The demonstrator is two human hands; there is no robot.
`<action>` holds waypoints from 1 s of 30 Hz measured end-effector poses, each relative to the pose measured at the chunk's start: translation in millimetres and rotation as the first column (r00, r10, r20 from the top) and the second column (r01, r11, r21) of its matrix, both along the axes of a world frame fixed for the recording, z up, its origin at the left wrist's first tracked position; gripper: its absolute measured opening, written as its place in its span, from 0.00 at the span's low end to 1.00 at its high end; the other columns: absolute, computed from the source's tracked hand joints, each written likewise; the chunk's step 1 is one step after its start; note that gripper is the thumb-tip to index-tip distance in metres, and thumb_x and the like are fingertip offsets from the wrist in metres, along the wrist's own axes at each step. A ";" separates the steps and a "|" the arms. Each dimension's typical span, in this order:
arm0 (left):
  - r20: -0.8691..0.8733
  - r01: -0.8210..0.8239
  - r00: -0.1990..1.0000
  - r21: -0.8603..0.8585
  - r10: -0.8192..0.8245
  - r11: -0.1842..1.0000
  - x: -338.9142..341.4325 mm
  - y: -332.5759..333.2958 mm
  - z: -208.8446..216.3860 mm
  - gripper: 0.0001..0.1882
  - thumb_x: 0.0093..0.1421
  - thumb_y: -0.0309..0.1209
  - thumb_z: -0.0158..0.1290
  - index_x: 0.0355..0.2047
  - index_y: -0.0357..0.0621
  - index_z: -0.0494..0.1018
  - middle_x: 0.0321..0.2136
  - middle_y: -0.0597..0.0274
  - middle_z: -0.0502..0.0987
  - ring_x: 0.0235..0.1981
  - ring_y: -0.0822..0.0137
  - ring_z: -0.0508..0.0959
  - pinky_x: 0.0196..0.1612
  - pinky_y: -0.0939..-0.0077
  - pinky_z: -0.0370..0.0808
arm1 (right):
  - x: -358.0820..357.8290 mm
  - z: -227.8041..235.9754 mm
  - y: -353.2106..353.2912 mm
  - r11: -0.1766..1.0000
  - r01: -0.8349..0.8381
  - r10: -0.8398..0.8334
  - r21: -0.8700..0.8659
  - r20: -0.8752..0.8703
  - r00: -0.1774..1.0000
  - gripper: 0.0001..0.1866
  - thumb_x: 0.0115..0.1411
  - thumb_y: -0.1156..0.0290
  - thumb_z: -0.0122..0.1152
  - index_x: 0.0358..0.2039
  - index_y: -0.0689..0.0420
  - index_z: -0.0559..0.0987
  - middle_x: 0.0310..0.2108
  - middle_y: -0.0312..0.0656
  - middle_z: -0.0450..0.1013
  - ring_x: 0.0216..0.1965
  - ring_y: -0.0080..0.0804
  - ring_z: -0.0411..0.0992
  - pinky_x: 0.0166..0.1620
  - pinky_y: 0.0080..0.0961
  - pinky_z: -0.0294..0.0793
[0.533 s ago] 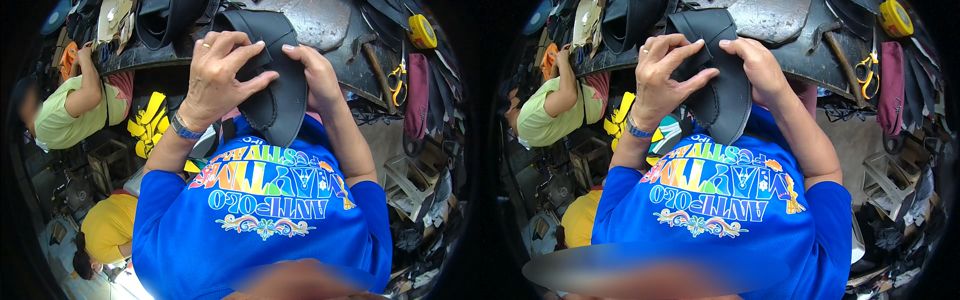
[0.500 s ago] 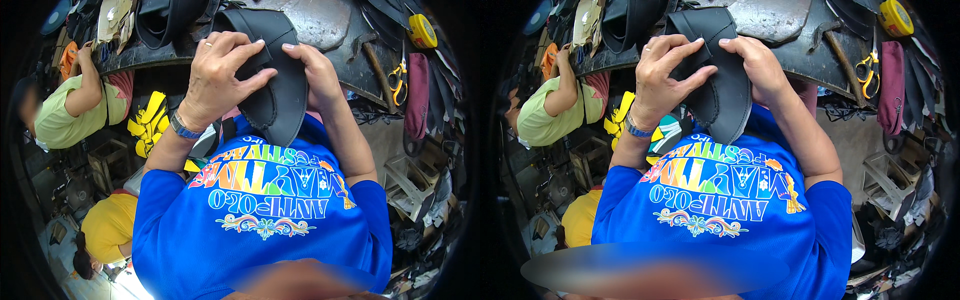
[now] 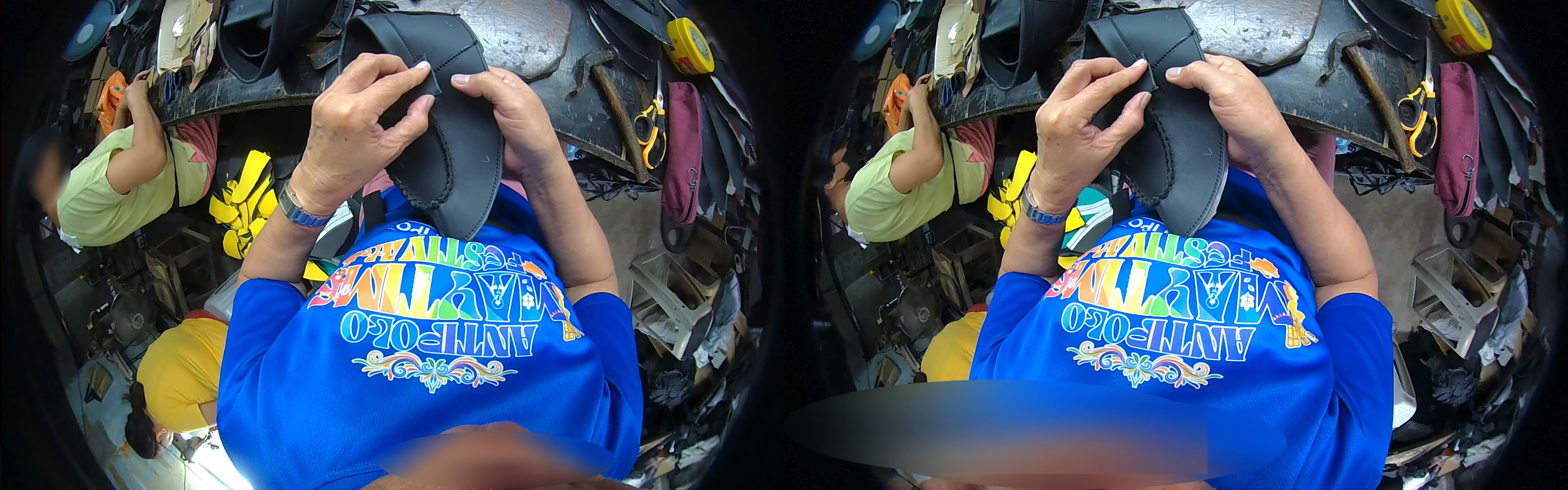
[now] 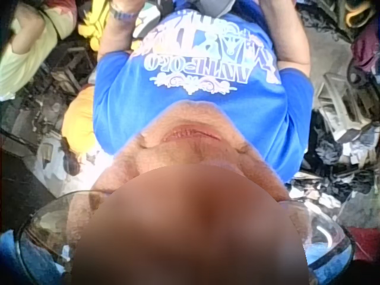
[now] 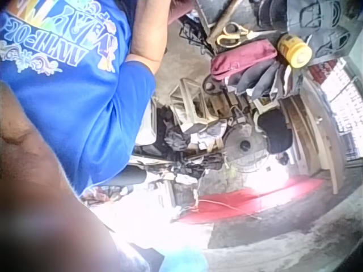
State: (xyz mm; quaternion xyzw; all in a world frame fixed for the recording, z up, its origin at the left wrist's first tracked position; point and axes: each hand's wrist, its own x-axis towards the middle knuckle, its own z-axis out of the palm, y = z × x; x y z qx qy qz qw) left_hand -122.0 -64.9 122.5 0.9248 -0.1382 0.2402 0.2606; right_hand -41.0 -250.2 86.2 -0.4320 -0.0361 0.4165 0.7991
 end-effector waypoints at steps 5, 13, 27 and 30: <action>-0.010 -0.009 1.000 -0.004 0.009 1.000 0.3 -1.1 0.6 0.17 0.52 0.27 0.67 0.43 0.40 0.83 0.35 0.56 0.79 0.35 0.61 0.82 0.38 0.73 0.81 | 1.3 0.7 1.1 1.000 -0.008 0.008 0.022 -0.019 1.000 0.12 0.62 0.71 0.59 0.44 0.63 0.78 0.37 0.44 0.80 0.34 0.28 0.80 0.39 0.25 0.83; -0.033 -0.021 0.999 -0.028 0.020 0.999 1.5 -1.7 1.8 0.17 0.52 0.28 0.68 0.43 0.40 0.83 0.36 0.56 0.79 0.35 0.61 0.82 0.38 0.74 0.81 | 3.3 -2.6 0.2 0.999 -0.036 0.037 -0.024 0.037 0.999 0.12 0.59 0.74 0.59 0.43 0.64 0.79 0.36 0.43 0.80 0.32 0.25 0.79 0.39 0.23 0.82; -0.173 -0.051 0.984 -0.098 0.034 0.994 3.1 -2.3 4.7 0.17 0.52 0.25 0.69 0.44 0.44 0.84 0.37 0.61 0.80 0.33 0.71 0.82 0.38 0.79 0.80 | 2.2 -7.1 -2.3 0.994 -0.016 0.037 -0.112 0.182 0.983 0.12 0.58 0.75 0.63 0.43 0.64 0.80 0.34 0.43 0.80 0.30 0.24 0.79 0.36 0.21 0.82; -0.170 -0.030 0.986 -0.150 0.004 0.988 4.7 0.5 3.3 0.14 0.54 0.28 0.67 0.41 0.41 0.82 0.36 0.57 0.80 0.32 0.62 0.84 0.35 0.76 0.81 | 1.9 -5.9 -2.5 0.992 -0.013 0.037 -0.125 0.192 0.981 0.12 0.58 0.76 0.62 0.43 0.64 0.80 0.35 0.43 0.80 0.31 0.24 0.80 0.36 0.21 0.82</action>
